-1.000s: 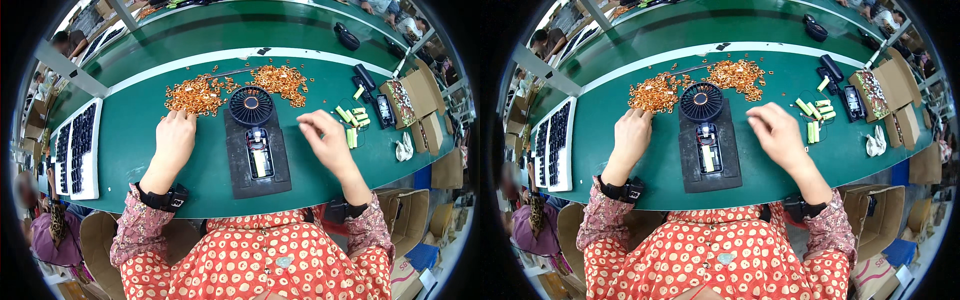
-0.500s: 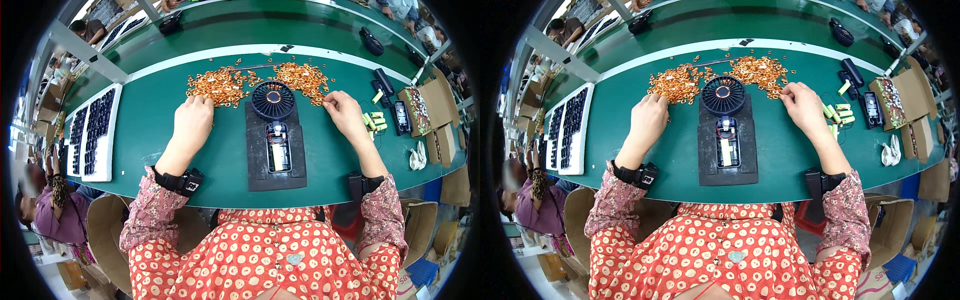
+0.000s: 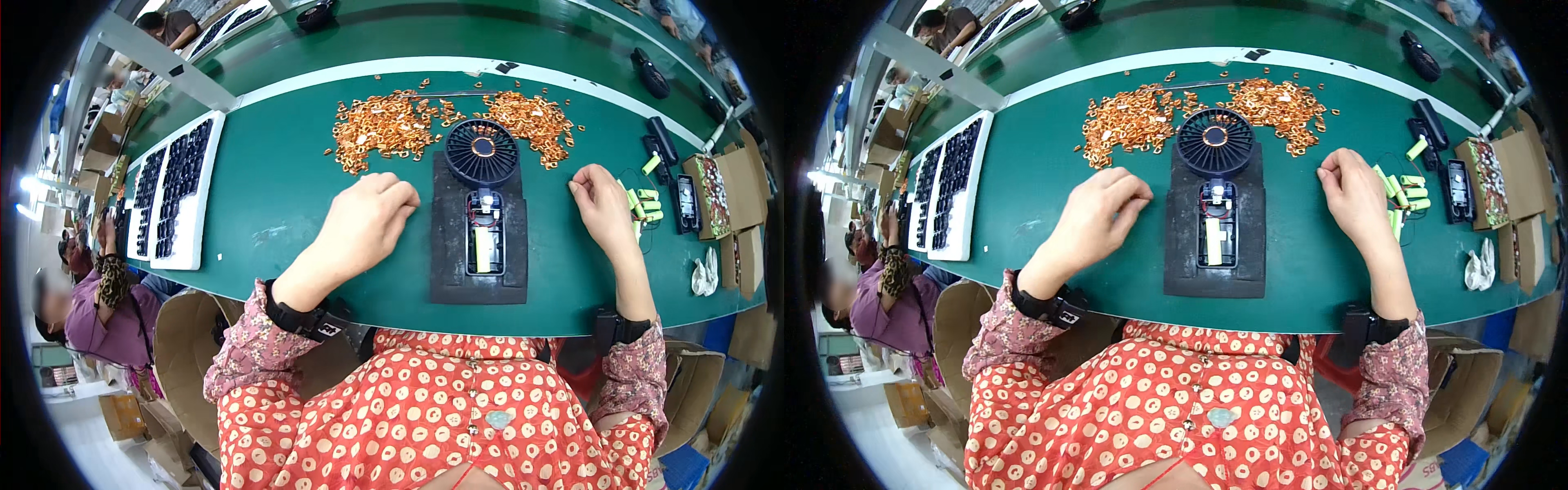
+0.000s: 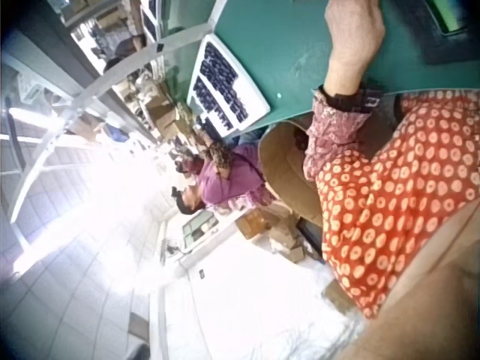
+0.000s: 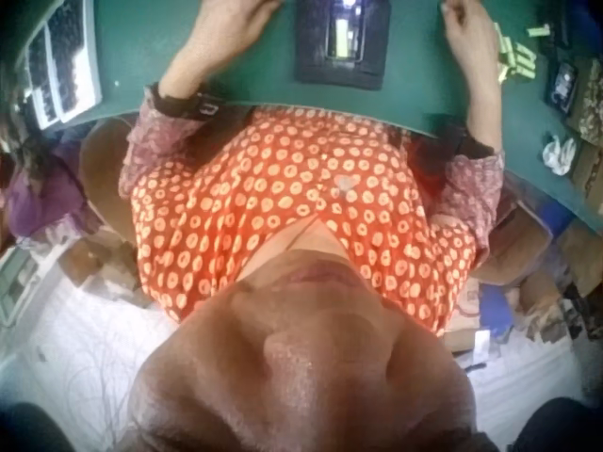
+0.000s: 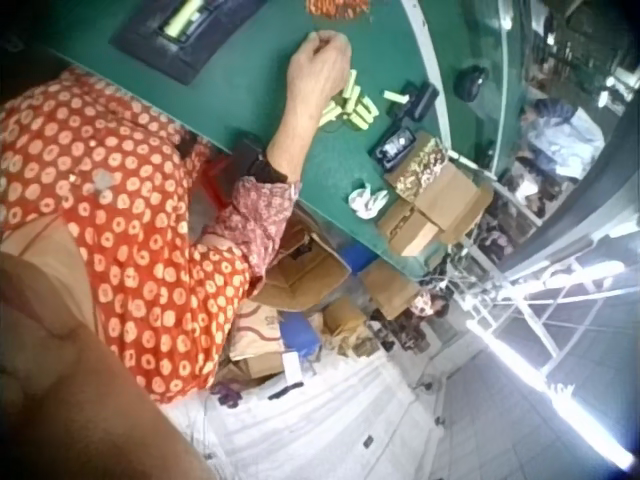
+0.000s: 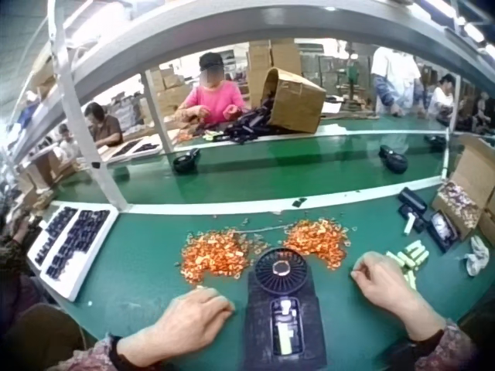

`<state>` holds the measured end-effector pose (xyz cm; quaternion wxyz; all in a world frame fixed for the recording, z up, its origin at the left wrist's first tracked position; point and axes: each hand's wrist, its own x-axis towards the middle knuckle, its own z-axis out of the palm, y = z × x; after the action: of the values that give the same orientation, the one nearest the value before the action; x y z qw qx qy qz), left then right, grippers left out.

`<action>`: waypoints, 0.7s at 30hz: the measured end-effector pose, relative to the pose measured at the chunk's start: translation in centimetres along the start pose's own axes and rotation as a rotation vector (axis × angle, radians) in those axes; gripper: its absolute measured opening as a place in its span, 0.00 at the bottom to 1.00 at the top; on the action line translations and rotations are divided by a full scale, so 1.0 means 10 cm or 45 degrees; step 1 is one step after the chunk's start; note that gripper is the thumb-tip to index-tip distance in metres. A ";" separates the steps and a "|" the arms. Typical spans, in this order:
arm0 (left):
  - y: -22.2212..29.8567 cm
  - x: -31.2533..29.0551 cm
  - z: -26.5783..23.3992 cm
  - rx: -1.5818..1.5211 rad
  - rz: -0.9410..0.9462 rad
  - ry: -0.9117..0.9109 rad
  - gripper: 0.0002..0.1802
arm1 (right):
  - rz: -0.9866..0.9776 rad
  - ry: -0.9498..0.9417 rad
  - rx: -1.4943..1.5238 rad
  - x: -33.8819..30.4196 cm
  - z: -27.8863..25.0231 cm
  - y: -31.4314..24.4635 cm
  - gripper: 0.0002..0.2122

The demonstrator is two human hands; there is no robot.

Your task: Assembling the internal battery and circuit components of a portable electric fan.

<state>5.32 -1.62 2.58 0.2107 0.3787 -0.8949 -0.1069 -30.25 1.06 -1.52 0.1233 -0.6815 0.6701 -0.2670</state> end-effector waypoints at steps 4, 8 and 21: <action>-0.03 -0.05 0.15 0.204 0.042 -0.023 0.05 | -0.138 0.048 -0.136 0.01 0.00 -0.01 0.05; -0.07 0.00 0.18 0.105 -0.001 -0.024 0.05 | -0.156 0.038 -0.152 0.07 0.07 0.00 0.04; -0.60 -0.07 -1.07 -3.011 0.124 1.010 0.07 | -0.566 -0.486 0.900 -0.11 -0.12 -1.65 0.02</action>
<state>14.40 -5.61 9.78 0.6807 -0.0702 -0.1383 -0.7160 -16.86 3.56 7.91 0.4091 -0.7618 0.3409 -0.3688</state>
